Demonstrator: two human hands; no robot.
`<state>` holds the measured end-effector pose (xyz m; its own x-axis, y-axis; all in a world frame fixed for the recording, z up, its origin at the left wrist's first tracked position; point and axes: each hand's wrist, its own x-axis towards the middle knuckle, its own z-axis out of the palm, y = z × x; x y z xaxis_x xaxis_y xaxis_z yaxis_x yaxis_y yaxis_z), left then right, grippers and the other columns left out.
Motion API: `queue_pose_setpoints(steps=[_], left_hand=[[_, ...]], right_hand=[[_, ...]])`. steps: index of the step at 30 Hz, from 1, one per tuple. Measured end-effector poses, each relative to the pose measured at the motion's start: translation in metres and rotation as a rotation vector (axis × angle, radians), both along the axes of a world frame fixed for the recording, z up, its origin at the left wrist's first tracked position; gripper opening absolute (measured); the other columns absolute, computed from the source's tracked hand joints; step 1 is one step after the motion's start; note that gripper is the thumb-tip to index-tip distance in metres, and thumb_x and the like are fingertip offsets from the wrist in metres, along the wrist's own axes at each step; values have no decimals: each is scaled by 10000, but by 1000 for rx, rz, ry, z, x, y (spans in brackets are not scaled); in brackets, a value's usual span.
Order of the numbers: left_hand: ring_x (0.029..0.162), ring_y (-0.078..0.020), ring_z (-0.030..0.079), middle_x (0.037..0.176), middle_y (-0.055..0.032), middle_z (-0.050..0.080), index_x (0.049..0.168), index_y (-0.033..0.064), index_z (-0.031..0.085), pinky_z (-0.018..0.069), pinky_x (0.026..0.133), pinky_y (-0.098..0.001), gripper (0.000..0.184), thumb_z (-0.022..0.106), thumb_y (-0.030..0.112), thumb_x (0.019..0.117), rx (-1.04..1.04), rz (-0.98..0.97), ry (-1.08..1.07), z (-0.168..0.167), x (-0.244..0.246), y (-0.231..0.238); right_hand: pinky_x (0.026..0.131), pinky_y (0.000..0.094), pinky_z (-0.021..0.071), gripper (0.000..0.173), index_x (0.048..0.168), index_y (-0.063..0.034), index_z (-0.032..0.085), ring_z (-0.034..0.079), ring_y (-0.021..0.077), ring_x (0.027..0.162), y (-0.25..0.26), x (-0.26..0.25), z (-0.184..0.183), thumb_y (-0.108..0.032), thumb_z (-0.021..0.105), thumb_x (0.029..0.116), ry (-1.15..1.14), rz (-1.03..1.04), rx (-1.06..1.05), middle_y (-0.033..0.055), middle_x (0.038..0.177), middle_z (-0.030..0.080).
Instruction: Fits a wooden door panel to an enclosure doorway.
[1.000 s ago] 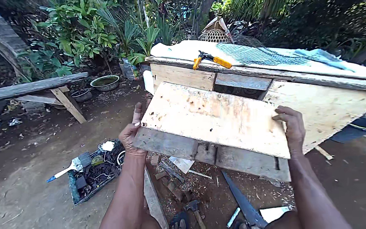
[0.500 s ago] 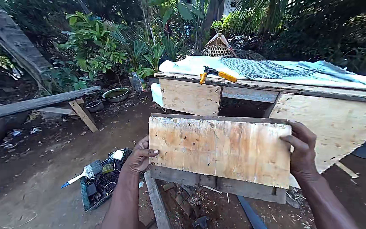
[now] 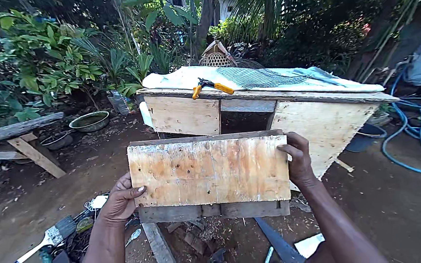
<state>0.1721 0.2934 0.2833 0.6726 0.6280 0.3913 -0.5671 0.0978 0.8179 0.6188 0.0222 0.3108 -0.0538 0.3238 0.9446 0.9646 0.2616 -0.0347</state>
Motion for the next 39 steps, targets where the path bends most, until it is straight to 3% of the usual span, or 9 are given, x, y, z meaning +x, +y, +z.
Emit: queue_pose_setpoints(steps=[14, 18, 22, 32, 39], left_hand=[[946, -199, 765, 1103, -147, 763, 1207, 37, 695, 644, 844, -371, 468, 762, -72, 757, -40, 10, 77, -2, 6, 1], [922, -202, 763, 1087, -150, 755, 1253, 32, 635, 648, 818, -375, 454, 612, -116, 825, -157, 43, 197, 6, 9, -4], [863, -176, 752, 1059, -133, 744, 1272, 43, 622, 643, 759, -341, 414, 474, -122, 923, -282, 106, 345, 6, 18, -14], [855, -202, 753, 1067, -153, 737, 1271, 47, 640, 646, 745, -379, 347, 525, -66, 964, -398, 99, 421, 2, 35, -10], [848, -202, 752, 1056, -160, 735, 1269, 38, 633, 646, 738, -374, 312, 527, -28, 983, -443, 77, 479, 2, 40, -10]], right_hand=[[1056, 425, 537, 265, 1253, -141, 547, 572, 251, 1307, -5, 1, 1, -105, 615, 1000, 16, 9, -56, 143, 1485, 455], [1068, 441, 517, 237, 1235, -40, 593, 579, 291, 1288, -6, -3, 5, -135, 588, 1018, 87, 25, -119, 221, 1463, 475], [1057, 438, 506, 326, 1240, 30, 626, 585, 324, 1248, -8, 6, 1, -186, 557, 1007, 95, -27, -218, 255, 1457, 473], [1072, 396, 496, 314, 1251, 13, 650, 574, 290, 1275, -9, 18, -6, -151, 569, 996, 119, -101, -276, 232, 1480, 465], [1096, 413, 486, 312, 1265, 4, 681, 574, 314, 1304, -9, 25, -5, -137, 578, 1007, 137, -87, -311, 228, 1435, 548]])
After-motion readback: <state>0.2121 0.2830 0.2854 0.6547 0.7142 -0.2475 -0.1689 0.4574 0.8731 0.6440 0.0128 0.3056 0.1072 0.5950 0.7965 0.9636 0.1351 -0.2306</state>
